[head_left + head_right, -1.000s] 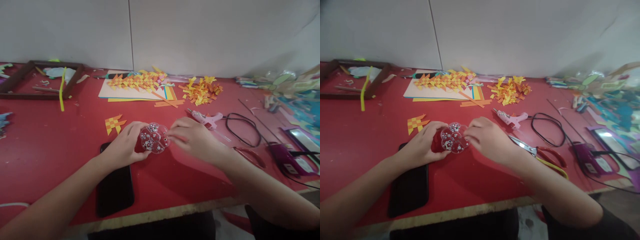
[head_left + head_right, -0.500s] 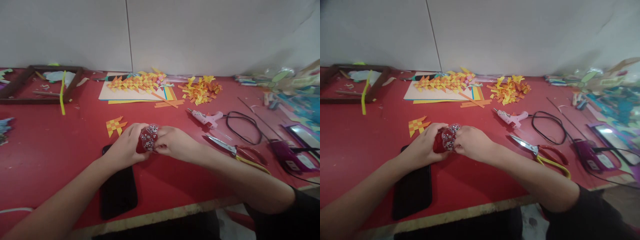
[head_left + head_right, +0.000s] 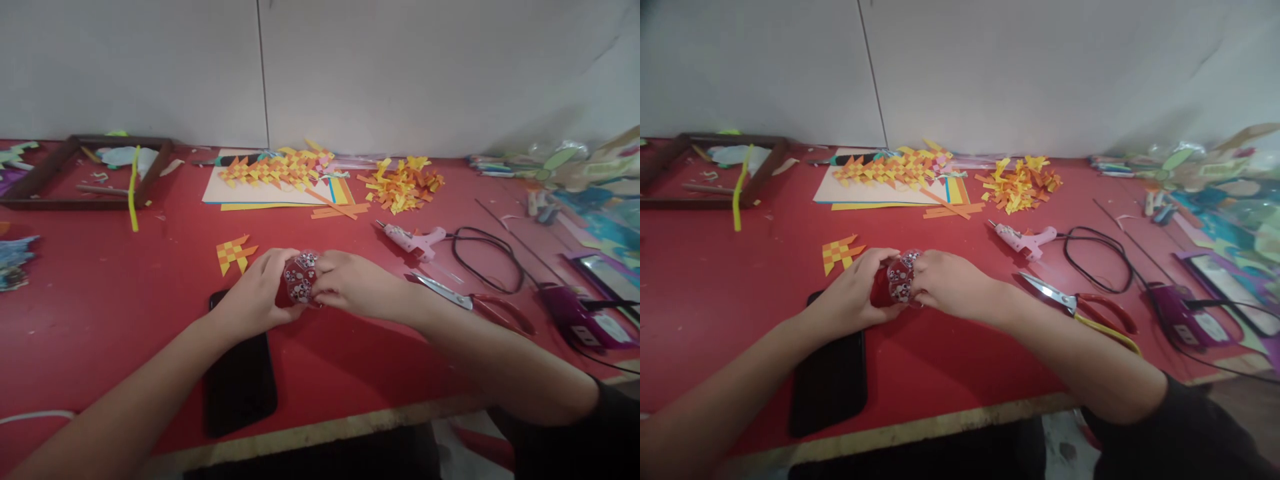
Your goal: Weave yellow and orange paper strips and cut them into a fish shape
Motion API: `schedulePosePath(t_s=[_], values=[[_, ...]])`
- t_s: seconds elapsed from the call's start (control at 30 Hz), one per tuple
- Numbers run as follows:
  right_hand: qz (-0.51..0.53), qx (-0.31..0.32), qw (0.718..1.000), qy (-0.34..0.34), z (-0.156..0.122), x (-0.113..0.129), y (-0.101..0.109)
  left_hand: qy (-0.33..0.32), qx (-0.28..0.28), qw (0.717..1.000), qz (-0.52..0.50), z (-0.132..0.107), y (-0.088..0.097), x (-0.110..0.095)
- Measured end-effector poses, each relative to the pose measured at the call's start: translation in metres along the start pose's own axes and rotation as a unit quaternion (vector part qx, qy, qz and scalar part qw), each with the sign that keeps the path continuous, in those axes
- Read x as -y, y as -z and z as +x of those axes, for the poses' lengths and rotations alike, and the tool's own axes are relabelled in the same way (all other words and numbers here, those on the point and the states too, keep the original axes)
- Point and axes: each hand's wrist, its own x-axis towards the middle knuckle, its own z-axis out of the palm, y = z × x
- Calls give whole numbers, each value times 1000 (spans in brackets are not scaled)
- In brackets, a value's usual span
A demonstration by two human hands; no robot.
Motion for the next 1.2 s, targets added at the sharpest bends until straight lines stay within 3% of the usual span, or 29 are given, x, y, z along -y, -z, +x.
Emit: schedulePosePath(t_s=[0.13, 0.27, 0.53, 0.73, 0.93, 1.2], values=[[-57, -37, 998, -16, -9, 6, 11, 0, 3, 1000, 3, -1, 1, -1], [-69, -28, 997, -16, -10, 9, 14, -1, 5, 1000, 5, -1, 0, -1], [69, -54, 995, -46, -19, 0, 18, -9, 6, 1000, 3, -2, 1, 0], [66, -125, 983, -119, -47, -26, 27, -5, 0, 1000, 2, -2, 1, 0], [23, -129, 969, -211, -63, -43, 11, -3, -10, 1000, 4, 0, 1, -2], [17, -86, 982, -167, -56, -35, -9, 0, -12, 1000, 9, -2, 0, 1]])
